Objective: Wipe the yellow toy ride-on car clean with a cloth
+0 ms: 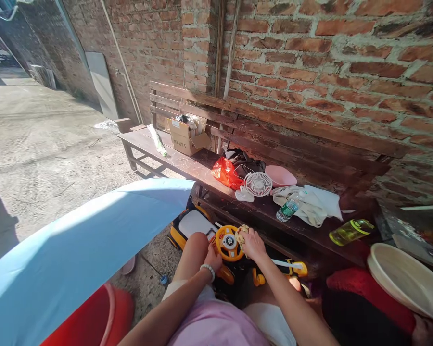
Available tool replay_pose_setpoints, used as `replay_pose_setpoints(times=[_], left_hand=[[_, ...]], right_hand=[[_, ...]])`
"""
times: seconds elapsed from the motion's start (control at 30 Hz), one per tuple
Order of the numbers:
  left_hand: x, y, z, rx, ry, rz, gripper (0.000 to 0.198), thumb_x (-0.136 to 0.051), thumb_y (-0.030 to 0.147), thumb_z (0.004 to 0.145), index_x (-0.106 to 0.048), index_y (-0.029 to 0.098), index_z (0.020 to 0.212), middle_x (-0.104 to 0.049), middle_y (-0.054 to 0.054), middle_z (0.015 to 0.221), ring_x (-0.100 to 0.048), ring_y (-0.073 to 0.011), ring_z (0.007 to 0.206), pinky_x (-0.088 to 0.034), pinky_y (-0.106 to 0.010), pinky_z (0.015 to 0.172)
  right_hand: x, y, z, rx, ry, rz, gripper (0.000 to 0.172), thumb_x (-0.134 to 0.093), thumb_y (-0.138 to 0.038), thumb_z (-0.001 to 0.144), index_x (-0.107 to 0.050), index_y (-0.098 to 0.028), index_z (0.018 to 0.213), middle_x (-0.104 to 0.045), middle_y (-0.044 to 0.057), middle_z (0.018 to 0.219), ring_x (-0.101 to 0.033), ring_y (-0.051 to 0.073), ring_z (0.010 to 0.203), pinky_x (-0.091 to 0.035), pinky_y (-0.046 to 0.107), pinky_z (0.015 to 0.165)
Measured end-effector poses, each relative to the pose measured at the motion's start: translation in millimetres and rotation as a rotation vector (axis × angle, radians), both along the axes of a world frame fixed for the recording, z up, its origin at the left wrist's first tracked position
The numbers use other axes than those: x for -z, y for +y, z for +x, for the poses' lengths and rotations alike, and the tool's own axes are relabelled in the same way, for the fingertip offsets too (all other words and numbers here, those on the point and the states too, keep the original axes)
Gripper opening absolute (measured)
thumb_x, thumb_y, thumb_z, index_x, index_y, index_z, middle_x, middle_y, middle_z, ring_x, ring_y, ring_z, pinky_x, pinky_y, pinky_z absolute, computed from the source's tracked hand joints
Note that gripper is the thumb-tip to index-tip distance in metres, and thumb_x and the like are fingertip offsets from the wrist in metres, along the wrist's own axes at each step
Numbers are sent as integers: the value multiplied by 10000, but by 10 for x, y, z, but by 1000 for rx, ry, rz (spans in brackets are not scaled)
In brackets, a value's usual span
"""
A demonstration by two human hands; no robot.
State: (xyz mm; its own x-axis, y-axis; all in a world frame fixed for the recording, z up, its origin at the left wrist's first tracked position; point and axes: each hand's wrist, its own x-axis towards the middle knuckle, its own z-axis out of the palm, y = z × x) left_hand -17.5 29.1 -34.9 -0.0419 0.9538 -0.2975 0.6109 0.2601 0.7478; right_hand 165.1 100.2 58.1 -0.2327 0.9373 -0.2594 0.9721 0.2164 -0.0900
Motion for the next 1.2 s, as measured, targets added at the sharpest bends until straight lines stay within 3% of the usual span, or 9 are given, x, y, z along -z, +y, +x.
replay_pose_setpoints(times=[0.13, 0.2, 0.27, 0.4, 0.53, 0.8, 0.97, 1.07, 1.2], left_hand=[[60, -108, -130, 358, 360, -21, 1007, -668, 215, 889, -246, 183, 1803, -182, -147, 1891, -126, -369, 1757, -287, -591, 1394], [49, -107, -195, 533, 490, -46, 995, -667, 225, 884, -272, 184, 1796, -91, -128, 1902, -91, -371, 1761, -255, -615, 1393], [11, -67, -238, 590, 555, -62, 964, -653, 232, 903, -284, 185, 1792, -96, -128, 1902, -124, -365, 1758, -226, -623, 1395], [-60, -8, -259, 618, 601, -60, 1040, -722, 261, 866, -264, 188, 1796, -101, -147, 1902, -130, -396, 1752, -244, -654, 1378], [-75, -64, -234, 587, 602, -48, 1084, -756, 240, 854, -236, 214, 1805, -51, -141, 1907, -168, -408, 1742, -289, -620, 1367], [-112, -111, -207, 562, 570, -62, 970, -609, 148, 909, -237, 192, 1804, -84, -134, 1907, -250, -368, 1725, -323, -577, 1365], [-159, -128, -227, 562, 560, -54, 1012, -730, 168, 845, -335, 228, 1774, -78, -132, 1908, -303, -372, 1705, -412, -552, 1325], [-172, -146, -245, 567, 531, -61, 1037, -749, 164, 837, -331, 275, 1778, -69, -124, 1911, -372, -392, 1672, -473, -550, 1277], [-163, -144, -231, 541, 452, -78, 1108, -685, 136, 881, -126, 317, 1821, -126, -150, 1899, -452, -390, 1630, -470, -542, 1274]], right_hand=[[58, 177, -309, -76, 65, 38, 531, -575, -164, 1017, -702, -359, 1494, -613, 134, 1501, -571, 317, 1350, -497, 372, 1046], [133, 236, -422, -39, 61, -19, 545, -550, -171, 1032, -683, -361, 1524, -604, 144, 1534, -581, 320, 1366, -505, 392, 1063], [189, 276, -477, 46, 29, -74, 557, -562, -184, 1017, -670, -320, 1546, -618, 173, 1527, -619, 329, 1354, -516, 416, 1069], [207, 255, -408, 134, -24, -149, 506, -613, -230, 974, -724, -202, 1467, -683, 231, 1454, -723, 328, 1265, -543, 435, 1070], [232, 22, -247, 136, -31, -196, 466, -610, -267, 980, -752, -140, 1405, -716, 252, 1439, -739, 327, 1292, -551, 403, 1075], [409, -515, -269, 151, 116, -219, 302, -667, -330, 944, -807, -223, 1190, -818, 161, 1289, -769, 303, 1201, -552, 363, 974], [455, -619, -270, 142, 328, -334, 190, -681, -255, 907, -806, -254, 1050, -837, 45, 1040, -766, 225, 1006, -498, 276, 811], [375, -547, -221, 138, 333, -257, 296, -669, -268, 924, -808, -286, 1185, -803, 38, 1137, -745, 205, 1037, -494, 267, 841], [140, -270, -191, 178, 208, -67, 446, -641, -370, 984, -752, -327, 1414, -700, 106, 1386, -724, 241, 1155, -511, 314, 944]])
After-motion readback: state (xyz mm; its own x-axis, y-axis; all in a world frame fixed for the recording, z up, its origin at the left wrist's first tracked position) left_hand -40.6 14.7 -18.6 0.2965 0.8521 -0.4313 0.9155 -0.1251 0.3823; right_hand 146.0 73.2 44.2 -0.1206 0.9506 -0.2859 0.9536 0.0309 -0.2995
